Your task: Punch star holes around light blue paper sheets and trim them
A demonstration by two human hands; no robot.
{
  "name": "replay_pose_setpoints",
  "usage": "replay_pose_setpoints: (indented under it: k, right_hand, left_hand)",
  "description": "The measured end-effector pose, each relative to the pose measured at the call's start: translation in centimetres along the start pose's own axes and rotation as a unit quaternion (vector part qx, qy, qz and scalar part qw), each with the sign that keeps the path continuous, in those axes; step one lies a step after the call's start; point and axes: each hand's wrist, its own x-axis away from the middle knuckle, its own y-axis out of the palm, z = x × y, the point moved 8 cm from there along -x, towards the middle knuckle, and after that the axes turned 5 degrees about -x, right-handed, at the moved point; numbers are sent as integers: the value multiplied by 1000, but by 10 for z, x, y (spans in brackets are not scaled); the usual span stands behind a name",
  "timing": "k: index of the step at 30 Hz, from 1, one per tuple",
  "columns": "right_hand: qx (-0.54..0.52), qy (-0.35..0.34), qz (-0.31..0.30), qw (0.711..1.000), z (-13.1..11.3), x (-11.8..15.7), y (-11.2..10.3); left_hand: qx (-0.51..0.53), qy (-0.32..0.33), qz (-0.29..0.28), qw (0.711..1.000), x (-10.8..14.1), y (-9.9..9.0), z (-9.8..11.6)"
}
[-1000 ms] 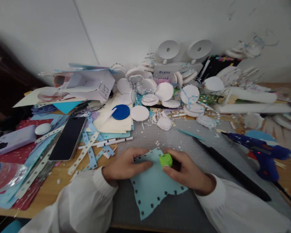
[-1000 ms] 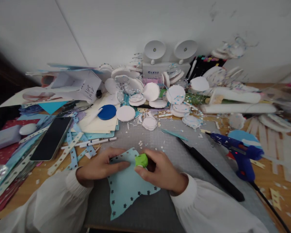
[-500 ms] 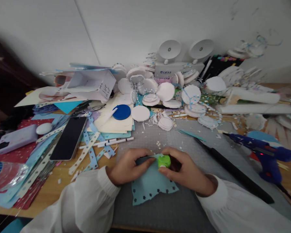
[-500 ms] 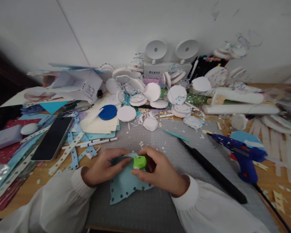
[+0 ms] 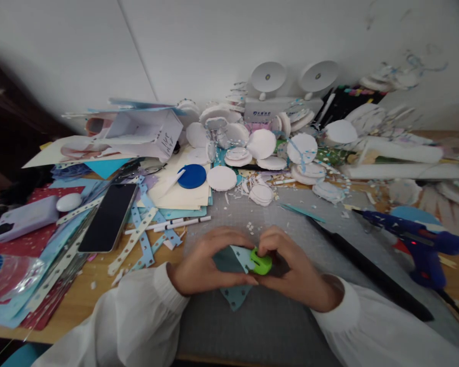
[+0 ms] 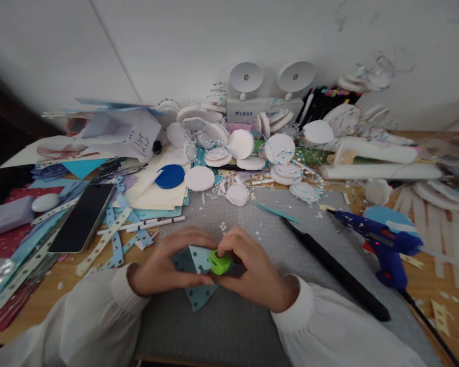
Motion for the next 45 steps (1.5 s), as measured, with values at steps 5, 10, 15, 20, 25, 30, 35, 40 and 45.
replay_pose_setpoints:
  k: [5, 10, 15, 20, 25, 30, 35, 40, 45]
  right_hand:
    - [13, -23, -24, 999, -5, 2, 4]
    - [19, -15, -28, 999, -7, 2, 6]
    - [21, -16, -14, 1000, -8, 3, 5]
    - [13, -39, 35, 999, -10, 5, 0]
    - [31, -63, 91, 993, -14, 7, -10]
    - [104, -107, 73, 986, -21, 9, -10]
    - [105, -111, 58, 987, -24, 8, -10]
    - [72, -81, 54, 993, -24, 5, -14]
    - [155, -96, 72, 981, -27, 4, -17]
  left_hand:
    - [22, 22, 7, 999, 2, 0, 4]
    - [2, 57, 27, 998, 3, -4, 12]
    - [-4, 46, 65, 997, 3, -9, 12]
    - [5, 20, 89, 996, 2, -15, 8]
    - [27, 56, 76, 995, 3, -15, 11]
    - [24, 62, 67, 996, 5, -13, 12]
    - [-16, 90, 77, 993, 5, -14, 19]
    - [-199, 158, 87, 963, 13, -14, 25]
    - [-378, 225, 75, 895, 21, -7, 33]
